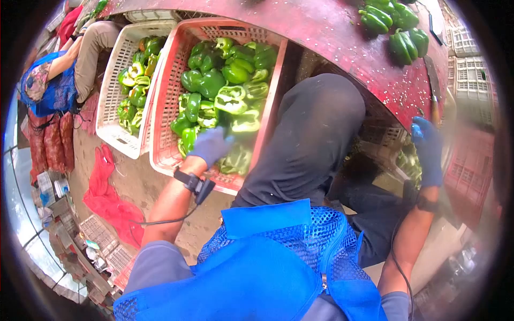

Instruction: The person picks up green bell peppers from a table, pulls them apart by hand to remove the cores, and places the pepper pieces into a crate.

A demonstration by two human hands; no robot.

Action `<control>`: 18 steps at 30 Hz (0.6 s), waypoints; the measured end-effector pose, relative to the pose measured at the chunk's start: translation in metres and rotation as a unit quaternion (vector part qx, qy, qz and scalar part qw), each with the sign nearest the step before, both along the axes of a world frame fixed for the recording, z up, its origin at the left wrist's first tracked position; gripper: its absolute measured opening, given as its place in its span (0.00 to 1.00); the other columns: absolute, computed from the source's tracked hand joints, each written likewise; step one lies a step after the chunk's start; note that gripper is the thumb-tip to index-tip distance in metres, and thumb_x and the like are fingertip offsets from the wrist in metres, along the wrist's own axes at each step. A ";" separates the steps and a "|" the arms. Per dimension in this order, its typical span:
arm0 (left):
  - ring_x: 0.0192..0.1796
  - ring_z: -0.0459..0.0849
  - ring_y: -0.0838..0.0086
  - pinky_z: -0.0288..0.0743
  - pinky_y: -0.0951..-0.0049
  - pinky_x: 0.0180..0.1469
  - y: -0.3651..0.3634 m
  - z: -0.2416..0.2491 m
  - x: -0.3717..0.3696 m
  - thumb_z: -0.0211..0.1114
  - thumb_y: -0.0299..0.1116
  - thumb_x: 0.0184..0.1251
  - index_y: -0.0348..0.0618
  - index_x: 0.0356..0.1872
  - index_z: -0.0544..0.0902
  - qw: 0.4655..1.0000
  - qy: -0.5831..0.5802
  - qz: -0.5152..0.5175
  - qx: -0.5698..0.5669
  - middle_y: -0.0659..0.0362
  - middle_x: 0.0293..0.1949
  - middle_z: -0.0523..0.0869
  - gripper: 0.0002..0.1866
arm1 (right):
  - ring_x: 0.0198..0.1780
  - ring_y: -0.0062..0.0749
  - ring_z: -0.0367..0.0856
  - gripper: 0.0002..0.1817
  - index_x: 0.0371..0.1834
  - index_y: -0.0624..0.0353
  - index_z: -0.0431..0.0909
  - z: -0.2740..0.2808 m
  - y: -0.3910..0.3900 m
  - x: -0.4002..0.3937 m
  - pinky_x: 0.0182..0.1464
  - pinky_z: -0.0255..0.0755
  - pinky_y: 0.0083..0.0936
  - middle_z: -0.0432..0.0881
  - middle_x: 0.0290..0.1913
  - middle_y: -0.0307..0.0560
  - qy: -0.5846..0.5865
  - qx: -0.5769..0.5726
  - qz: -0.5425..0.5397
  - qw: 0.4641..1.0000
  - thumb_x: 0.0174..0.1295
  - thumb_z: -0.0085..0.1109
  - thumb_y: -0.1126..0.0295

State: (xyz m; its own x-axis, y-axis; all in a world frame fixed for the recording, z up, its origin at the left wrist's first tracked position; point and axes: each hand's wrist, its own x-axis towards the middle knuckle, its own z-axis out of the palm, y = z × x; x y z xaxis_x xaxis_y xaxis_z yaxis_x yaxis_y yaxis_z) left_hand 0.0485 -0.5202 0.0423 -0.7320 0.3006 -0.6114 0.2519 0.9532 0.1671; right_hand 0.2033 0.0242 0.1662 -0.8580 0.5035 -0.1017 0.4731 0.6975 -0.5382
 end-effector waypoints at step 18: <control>0.48 0.86 0.51 0.79 0.56 0.51 0.071 -0.025 -0.041 0.71 0.56 0.51 0.35 0.44 0.81 0.988 -0.086 -0.130 0.004 0.43 0.44 0.87 0.32 | 0.44 0.20 0.80 0.15 0.52 0.62 0.82 -0.005 -0.027 -0.044 0.49 0.75 0.22 0.86 0.44 0.41 0.004 -0.009 0.048 0.999 0.66 0.64 0.67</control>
State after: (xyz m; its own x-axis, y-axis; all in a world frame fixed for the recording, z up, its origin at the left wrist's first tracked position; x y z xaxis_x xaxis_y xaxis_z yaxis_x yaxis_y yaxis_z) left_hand 0.0075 -0.4497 0.0173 -0.5144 0.4702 -0.7171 0.4555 0.8583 0.2361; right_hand 0.1591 -0.0025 0.1616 -0.9027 0.4175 -0.1037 0.4010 0.7293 -0.5544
